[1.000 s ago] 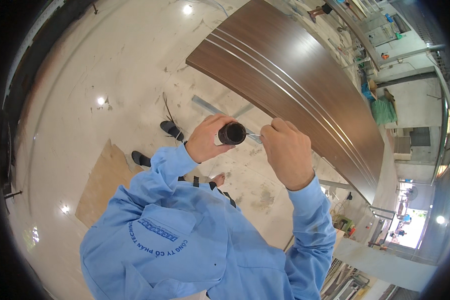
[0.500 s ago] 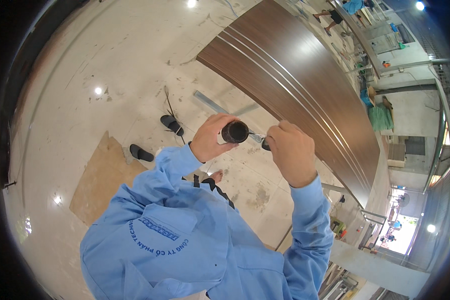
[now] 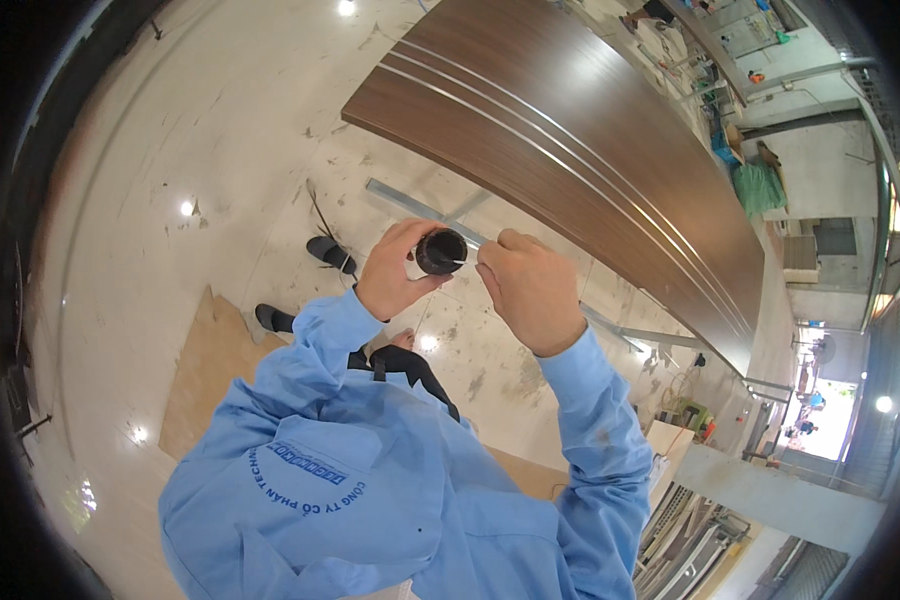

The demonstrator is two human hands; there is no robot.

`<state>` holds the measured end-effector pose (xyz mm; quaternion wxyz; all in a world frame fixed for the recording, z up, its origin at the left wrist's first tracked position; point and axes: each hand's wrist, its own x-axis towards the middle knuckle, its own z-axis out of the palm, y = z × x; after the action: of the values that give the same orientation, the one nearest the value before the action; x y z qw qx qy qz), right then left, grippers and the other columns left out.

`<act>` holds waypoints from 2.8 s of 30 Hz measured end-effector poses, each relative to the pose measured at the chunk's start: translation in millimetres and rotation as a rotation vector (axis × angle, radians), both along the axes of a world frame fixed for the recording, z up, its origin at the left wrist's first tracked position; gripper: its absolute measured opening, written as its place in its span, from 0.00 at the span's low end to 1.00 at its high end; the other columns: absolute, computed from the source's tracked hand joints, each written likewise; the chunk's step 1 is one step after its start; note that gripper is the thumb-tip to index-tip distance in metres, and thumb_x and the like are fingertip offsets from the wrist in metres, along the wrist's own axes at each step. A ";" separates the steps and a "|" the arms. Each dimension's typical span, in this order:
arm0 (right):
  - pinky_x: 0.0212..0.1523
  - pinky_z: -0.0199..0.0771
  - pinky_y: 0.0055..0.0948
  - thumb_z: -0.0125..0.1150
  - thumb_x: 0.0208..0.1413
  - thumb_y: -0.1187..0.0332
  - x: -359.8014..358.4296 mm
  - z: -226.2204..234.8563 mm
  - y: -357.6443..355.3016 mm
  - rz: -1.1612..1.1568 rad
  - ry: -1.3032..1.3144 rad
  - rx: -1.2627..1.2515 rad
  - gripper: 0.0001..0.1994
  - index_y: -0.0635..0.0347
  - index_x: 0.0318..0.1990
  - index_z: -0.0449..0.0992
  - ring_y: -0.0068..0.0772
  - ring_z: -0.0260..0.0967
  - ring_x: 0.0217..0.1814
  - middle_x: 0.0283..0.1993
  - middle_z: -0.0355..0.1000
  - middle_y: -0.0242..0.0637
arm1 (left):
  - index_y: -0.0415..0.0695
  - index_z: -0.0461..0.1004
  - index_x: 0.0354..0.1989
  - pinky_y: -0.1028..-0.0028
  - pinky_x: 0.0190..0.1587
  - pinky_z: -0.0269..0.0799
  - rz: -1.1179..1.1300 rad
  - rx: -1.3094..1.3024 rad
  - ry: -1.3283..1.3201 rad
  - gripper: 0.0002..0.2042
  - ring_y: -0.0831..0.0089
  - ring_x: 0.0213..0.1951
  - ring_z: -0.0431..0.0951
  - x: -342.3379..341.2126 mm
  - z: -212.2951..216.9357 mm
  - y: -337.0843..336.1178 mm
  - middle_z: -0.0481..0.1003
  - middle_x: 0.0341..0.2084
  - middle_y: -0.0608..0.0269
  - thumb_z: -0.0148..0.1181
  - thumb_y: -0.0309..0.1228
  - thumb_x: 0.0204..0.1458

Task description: The person wipes the surface of a large wooden table with a black cloth. They repeatedly dip the cloth into a small container held in the other hand and continue wiping the table surface in a workshop environment.

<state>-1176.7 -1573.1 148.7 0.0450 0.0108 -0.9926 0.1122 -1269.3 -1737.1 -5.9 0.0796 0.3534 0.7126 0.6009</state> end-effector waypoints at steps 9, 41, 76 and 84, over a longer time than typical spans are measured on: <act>0.39 0.75 0.28 0.68 0.56 0.73 84.6 -101.3 89.5 -0.402 -0.110 -0.934 0.04 0.63 0.37 0.82 0.29 0.77 0.36 0.32 0.80 0.37 | 0.41 0.72 0.58 0.70 0.49 0.75 0.036 -0.123 -0.119 0.31 0.68 0.51 0.77 -3.9 -3.7 30.0 0.75 0.51 0.59 0.76 0.24 0.41; 0.46 0.73 0.23 0.68 0.60 0.72 63.8 -351.9 194.0 -1.221 0.824 -0.828 0.06 0.65 0.40 0.82 0.21 0.73 0.42 0.39 0.80 0.33 | 0.37 0.70 0.58 0.67 0.63 0.66 -0.441 -0.314 -0.385 0.35 0.64 0.57 0.73 3.1 -115.5 78.1 0.71 0.55 0.54 0.76 0.20 0.36; 0.44 0.73 0.26 0.67 0.59 0.73 -5.9 -345.8 125.6 -1.094 0.800 -0.859 0.05 0.64 0.39 0.83 0.25 0.74 0.40 0.37 0.80 0.35 | 0.36 0.70 0.58 0.67 0.63 0.66 -0.331 -0.253 -0.380 0.35 0.63 0.57 0.73 -10.6 -114.7 35.2 0.72 0.54 0.53 0.77 0.20 0.36; 0.45 0.73 0.25 0.66 0.61 0.72 -15.8 -347.0 111.7 -0.997 0.697 -0.918 0.07 0.68 0.41 0.82 0.22 0.73 0.41 0.38 0.80 0.34 | 0.39 0.70 0.59 0.69 0.59 0.71 -0.313 -0.225 -0.343 0.33 0.66 0.54 0.76 -21.9 -120.3 29.7 0.71 0.54 0.55 0.76 0.20 0.40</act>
<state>-1192.5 -1461.3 -198.3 0.4013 -0.4237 -0.6620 0.4704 -1291.2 -1707.4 -126.2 0.3302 0.3409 0.6877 0.5494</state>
